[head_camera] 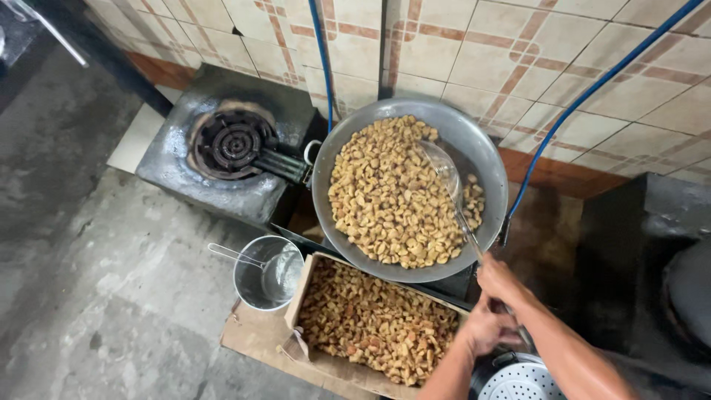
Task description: The person is stirring fried items in a large pan over a floor-based burner and transferring them into a cardboard box using a metal skimmer.
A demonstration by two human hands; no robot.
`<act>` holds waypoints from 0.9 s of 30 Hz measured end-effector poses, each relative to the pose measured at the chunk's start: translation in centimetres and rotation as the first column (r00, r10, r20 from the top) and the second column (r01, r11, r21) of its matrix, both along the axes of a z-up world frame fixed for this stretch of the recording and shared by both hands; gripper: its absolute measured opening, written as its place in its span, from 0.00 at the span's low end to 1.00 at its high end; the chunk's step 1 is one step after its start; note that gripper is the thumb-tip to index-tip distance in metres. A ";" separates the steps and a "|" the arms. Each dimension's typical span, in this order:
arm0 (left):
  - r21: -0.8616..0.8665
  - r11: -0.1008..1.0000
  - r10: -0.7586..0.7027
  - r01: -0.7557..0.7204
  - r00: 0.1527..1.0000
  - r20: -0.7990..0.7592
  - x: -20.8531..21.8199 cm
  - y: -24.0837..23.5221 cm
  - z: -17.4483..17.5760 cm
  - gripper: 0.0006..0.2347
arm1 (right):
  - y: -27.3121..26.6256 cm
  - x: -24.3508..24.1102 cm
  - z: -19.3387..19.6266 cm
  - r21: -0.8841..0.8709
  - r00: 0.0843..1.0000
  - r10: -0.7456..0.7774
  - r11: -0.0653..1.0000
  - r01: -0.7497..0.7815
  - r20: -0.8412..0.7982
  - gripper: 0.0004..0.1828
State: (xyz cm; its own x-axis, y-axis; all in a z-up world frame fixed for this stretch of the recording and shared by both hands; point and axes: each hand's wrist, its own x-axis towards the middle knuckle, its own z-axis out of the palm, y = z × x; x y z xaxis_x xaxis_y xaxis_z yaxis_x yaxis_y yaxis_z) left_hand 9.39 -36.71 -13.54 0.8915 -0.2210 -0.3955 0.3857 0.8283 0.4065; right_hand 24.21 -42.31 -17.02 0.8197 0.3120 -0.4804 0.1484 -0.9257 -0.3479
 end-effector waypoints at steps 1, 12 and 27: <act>-0.004 1.000 0.019 -0.019 1.000 0.008 -0.9 0.3 1.3 0.36 | -0.2 -0.9 0.6 -0.010 1.000 0.023 1.000 -0.023 -0.004 0.20; 0.006 0.983 0.178 -0.184 0.960 0.216 -8.1 -6.7 10.3 0.41 | -3.0 -8.5 16.1 0.071 0.995 -0.038 0.996 0.045 -0.095 0.17; 0.412 0.886 -0.013 0.212 0.899 -0.437 1.4 -8.4 -3.7 0.59 | -3.7 -1.4 -1.7 0.157 0.892 -0.196 0.947 0.280 -0.408 0.15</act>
